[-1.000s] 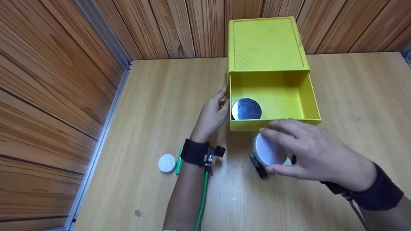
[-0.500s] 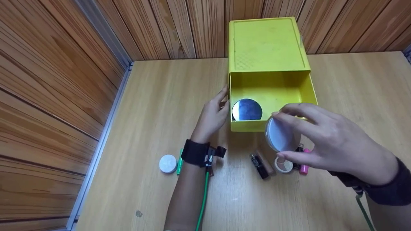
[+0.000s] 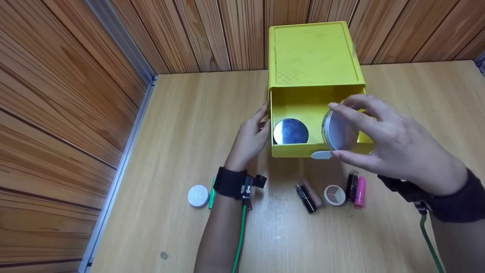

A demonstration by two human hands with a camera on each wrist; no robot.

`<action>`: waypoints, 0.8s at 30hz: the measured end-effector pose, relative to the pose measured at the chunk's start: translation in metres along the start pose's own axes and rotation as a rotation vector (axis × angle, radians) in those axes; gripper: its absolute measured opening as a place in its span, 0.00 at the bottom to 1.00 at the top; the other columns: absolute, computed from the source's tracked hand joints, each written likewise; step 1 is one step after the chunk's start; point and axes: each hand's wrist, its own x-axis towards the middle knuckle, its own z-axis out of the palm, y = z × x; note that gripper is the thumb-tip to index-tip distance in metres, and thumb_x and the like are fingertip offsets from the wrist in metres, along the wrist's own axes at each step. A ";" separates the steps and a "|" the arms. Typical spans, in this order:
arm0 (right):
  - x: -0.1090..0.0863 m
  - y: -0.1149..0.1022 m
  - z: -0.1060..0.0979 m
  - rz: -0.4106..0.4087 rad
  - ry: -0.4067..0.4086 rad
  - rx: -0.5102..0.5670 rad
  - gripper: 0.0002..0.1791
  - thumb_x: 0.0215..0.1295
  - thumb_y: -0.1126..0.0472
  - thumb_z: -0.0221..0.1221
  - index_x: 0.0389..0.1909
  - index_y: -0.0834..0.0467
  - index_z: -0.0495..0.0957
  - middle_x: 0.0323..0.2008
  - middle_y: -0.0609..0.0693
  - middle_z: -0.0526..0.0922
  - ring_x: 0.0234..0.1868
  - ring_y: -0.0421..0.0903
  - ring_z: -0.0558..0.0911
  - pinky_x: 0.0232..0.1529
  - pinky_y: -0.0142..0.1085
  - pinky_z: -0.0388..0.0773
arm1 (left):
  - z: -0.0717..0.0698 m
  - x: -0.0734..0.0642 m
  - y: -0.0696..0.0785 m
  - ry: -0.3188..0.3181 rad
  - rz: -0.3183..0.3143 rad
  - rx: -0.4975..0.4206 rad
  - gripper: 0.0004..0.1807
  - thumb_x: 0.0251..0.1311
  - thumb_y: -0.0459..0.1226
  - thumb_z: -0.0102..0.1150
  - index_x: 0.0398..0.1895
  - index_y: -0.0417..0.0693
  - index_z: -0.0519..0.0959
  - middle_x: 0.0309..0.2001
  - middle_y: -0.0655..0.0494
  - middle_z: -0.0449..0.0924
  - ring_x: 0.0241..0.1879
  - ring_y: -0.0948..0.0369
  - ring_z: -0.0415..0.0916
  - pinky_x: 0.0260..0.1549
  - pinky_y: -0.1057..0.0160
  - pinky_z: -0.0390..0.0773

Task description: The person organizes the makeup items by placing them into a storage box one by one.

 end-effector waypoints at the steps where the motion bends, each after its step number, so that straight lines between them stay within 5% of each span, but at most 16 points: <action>1: 0.000 0.001 0.000 0.004 0.000 -0.002 0.40 0.64 0.34 0.52 0.68 0.56 0.68 0.55 0.65 0.73 0.43 0.57 0.77 0.28 0.47 0.83 | 0.000 0.000 0.000 0.001 0.000 -0.001 0.29 0.74 0.36 0.46 0.75 0.58 0.55 0.71 0.58 0.60 0.56 0.61 0.74 0.26 0.64 0.78; 15: 0.005 0.014 0.001 0.065 -0.018 -0.012 0.37 0.62 0.37 0.57 0.66 0.56 0.71 0.55 0.63 0.71 0.49 0.58 0.74 0.36 0.52 0.81 | -0.001 0.000 0.001 0.002 0.004 0.002 0.29 0.74 0.37 0.46 0.76 0.57 0.55 0.71 0.57 0.60 0.57 0.60 0.74 0.32 0.66 0.80; 24: 0.006 0.017 0.007 0.081 0.014 -0.003 0.34 0.54 0.46 0.64 0.61 0.57 0.75 0.56 0.64 0.71 0.47 0.60 0.75 0.31 0.54 0.80 | -0.002 -0.001 0.001 -0.001 0.003 -0.006 0.29 0.74 0.38 0.46 0.75 0.60 0.55 0.71 0.59 0.59 0.57 0.61 0.74 0.23 0.64 0.76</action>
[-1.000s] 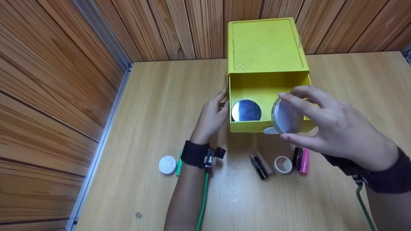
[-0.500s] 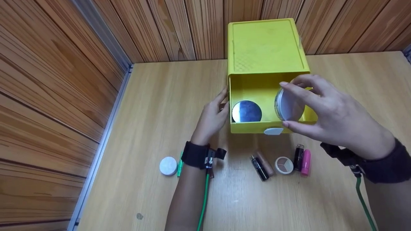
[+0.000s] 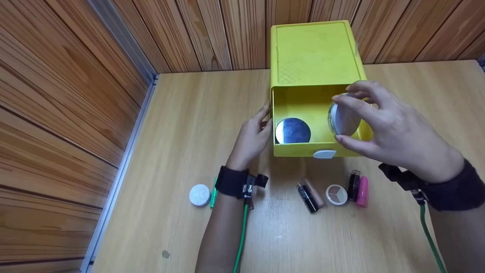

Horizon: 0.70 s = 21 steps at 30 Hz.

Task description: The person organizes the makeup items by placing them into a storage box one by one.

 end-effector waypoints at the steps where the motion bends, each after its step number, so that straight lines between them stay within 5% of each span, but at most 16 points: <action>1: 0.000 0.000 0.000 0.002 0.002 -0.008 0.34 0.54 0.46 0.64 0.60 0.58 0.74 0.56 0.64 0.71 0.47 0.60 0.75 0.30 0.53 0.80 | 0.000 0.001 0.000 0.001 0.002 0.003 0.29 0.74 0.38 0.47 0.75 0.60 0.55 0.71 0.59 0.60 0.56 0.61 0.75 0.23 0.64 0.76; 10: 0.002 0.005 0.002 -0.015 0.007 -0.032 0.33 0.56 0.45 0.62 0.59 0.60 0.73 0.56 0.64 0.73 0.42 0.61 0.77 0.35 0.54 0.78 | 0.002 0.004 0.000 0.006 0.029 -0.005 0.29 0.73 0.35 0.47 0.75 0.57 0.56 0.71 0.55 0.60 0.55 0.58 0.76 0.46 0.70 0.77; 21: 0.007 0.011 0.009 -0.051 0.005 -0.008 0.29 0.56 0.50 0.64 0.59 0.58 0.76 0.56 0.64 0.74 0.38 0.62 0.79 0.33 0.55 0.78 | 0.002 0.002 0.000 -0.002 0.018 0.005 0.29 0.74 0.36 0.46 0.75 0.56 0.55 0.71 0.57 0.60 0.57 0.59 0.75 0.41 0.69 0.80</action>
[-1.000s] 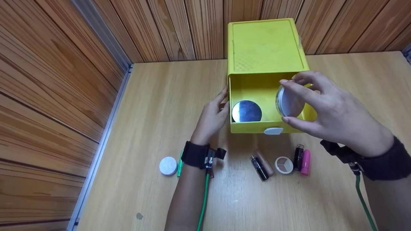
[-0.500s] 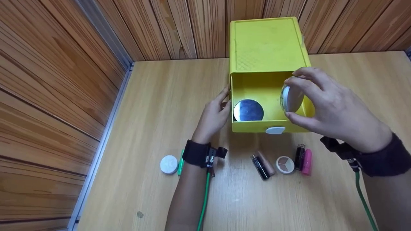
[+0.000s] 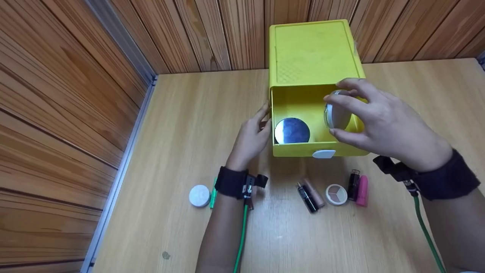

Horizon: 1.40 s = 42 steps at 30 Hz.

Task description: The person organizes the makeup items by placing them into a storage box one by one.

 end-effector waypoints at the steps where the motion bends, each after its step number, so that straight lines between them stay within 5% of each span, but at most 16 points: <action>1: 0.001 0.001 0.001 0.002 -0.003 -0.002 0.30 0.55 0.51 0.65 0.59 0.57 0.76 0.56 0.64 0.74 0.37 0.62 0.79 0.33 0.54 0.78 | 0.000 0.000 0.000 -0.001 -0.003 0.002 0.29 0.74 0.37 0.46 0.76 0.56 0.55 0.71 0.57 0.60 0.57 0.59 0.74 0.39 0.68 0.80; 10: 0.006 0.005 0.006 -0.006 0.003 0.018 0.30 0.52 0.50 0.68 0.57 0.58 0.78 0.50 0.62 0.77 0.40 0.59 0.79 0.39 0.57 0.76 | -0.001 -0.001 0.000 0.005 -0.003 0.007 0.29 0.74 0.38 0.46 0.75 0.58 0.55 0.71 0.59 0.60 0.56 0.60 0.75 0.42 0.69 0.79; 17: 0.006 0.009 0.007 0.037 -0.046 0.021 0.32 0.49 0.51 0.70 0.57 0.57 0.77 0.50 0.60 0.77 0.43 0.58 0.78 0.41 0.56 0.77 | -0.001 -0.001 0.000 0.007 -0.014 -0.002 0.29 0.74 0.38 0.46 0.75 0.62 0.55 0.71 0.61 0.60 0.56 0.61 0.74 0.34 0.64 0.81; 27: 0.006 0.011 0.008 0.084 -0.112 0.038 0.29 0.52 0.54 0.69 0.56 0.56 0.78 0.51 0.56 0.77 0.43 0.54 0.78 0.37 0.48 0.79 | 0.000 -0.001 0.000 0.006 0.002 -0.014 0.28 0.74 0.38 0.46 0.75 0.59 0.56 0.71 0.60 0.59 0.56 0.60 0.74 0.45 0.67 0.79; 34: 0.005 0.009 0.006 0.213 -0.260 0.056 0.26 0.57 0.52 0.69 0.57 0.54 0.78 0.55 0.52 0.75 0.47 0.54 0.79 0.42 0.52 0.78 | 0.000 0.000 0.000 -0.003 0.016 0.009 0.29 0.74 0.37 0.46 0.75 0.56 0.56 0.71 0.57 0.61 0.55 0.61 0.75 0.37 0.67 0.80; 42: 0.009 0.007 0.004 0.318 -0.436 0.053 0.27 0.59 0.50 0.67 0.59 0.54 0.77 0.56 0.54 0.75 0.51 0.59 0.76 0.48 0.57 0.75 | 0.000 0.000 0.000 0.003 0.016 0.011 0.29 0.74 0.37 0.46 0.75 0.56 0.55 0.71 0.57 0.60 0.57 0.59 0.75 0.44 0.69 0.79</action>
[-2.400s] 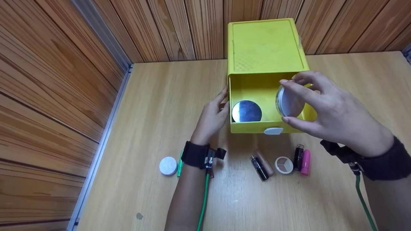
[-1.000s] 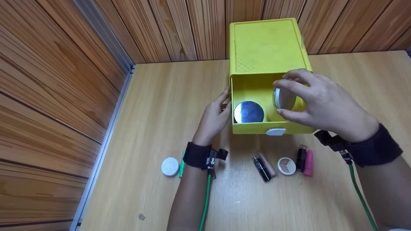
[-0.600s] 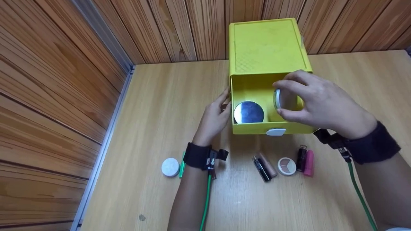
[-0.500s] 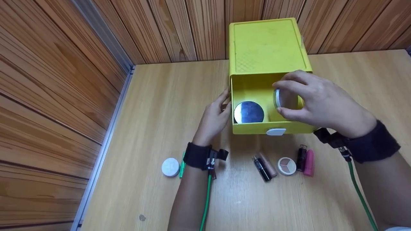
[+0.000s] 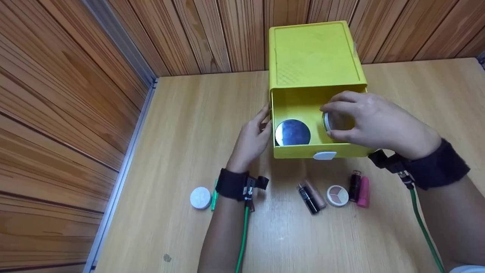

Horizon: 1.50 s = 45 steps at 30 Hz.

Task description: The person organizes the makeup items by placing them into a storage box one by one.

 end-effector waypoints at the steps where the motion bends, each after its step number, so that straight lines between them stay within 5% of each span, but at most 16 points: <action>1: 0.000 0.000 -0.001 0.008 -0.017 -0.004 0.27 0.59 0.51 0.67 0.59 0.54 0.77 0.56 0.54 0.75 0.52 0.59 0.75 0.49 0.57 0.74 | 0.000 0.000 0.000 0.001 0.000 -0.001 0.29 0.74 0.37 0.46 0.75 0.56 0.55 0.71 0.57 0.60 0.57 0.59 0.75 0.44 0.69 0.79; 12: 0.005 0.005 0.002 0.022 -0.116 -0.024 0.23 0.57 0.50 0.68 0.52 0.55 0.81 0.47 0.54 0.80 0.49 0.56 0.74 0.58 0.55 0.59 | 0.000 0.003 0.000 -0.007 0.011 -0.009 0.29 0.74 0.36 0.46 0.75 0.54 0.55 0.71 0.56 0.59 0.56 0.59 0.75 0.40 0.66 0.80; 16: 0.006 0.005 0.003 0.013 -0.124 -0.031 0.22 0.57 0.49 0.69 0.50 0.54 0.82 0.45 0.52 0.80 0.49 0.55 0.74 0.57 0.54 0.59 | -0.001 0.003 -0.001 -0.005 0.010 -0.016 0.29 0.74 0.35 0.46 0.75 0.54 0.55 0.72 0.56 0.59 0.56 0.58 0.75 0.41 0.63 0.81; 26: 0.008 0.006 0.004 -0.020 -0.108 -0.049 0.15 0.58 0.49 0.67 0.43 0.51 0.84 0.41 0.47 0.81 0.42 0.50 0.76 0.54 0.51 0.61 | -0.002 0.003 0.001 0.000 0.008 0.013 0.29 0.74 0.37 0.46 0.75 0.55 0.56 0.71 0.55 0.61 0.54 0.61 0.77 0.24 0.65 0.76; 45: 0.006 0.010 0.002 -0.084 -0.084 -0.038 0.11 0.69 0.53 0.58 0.44 0.51 0.86 0.41 0.45 0.84 0.45 0.47 0.79 0.56 0.50 0.61 | -0.002 0.005 0.003 -0.004 -0.006 0.004 0.29 0.74 0.37 0.46 0.75 0.57 0.55 0.72 0.58 0.57 0.56 0.58 0.75 0.35 0.67 0.80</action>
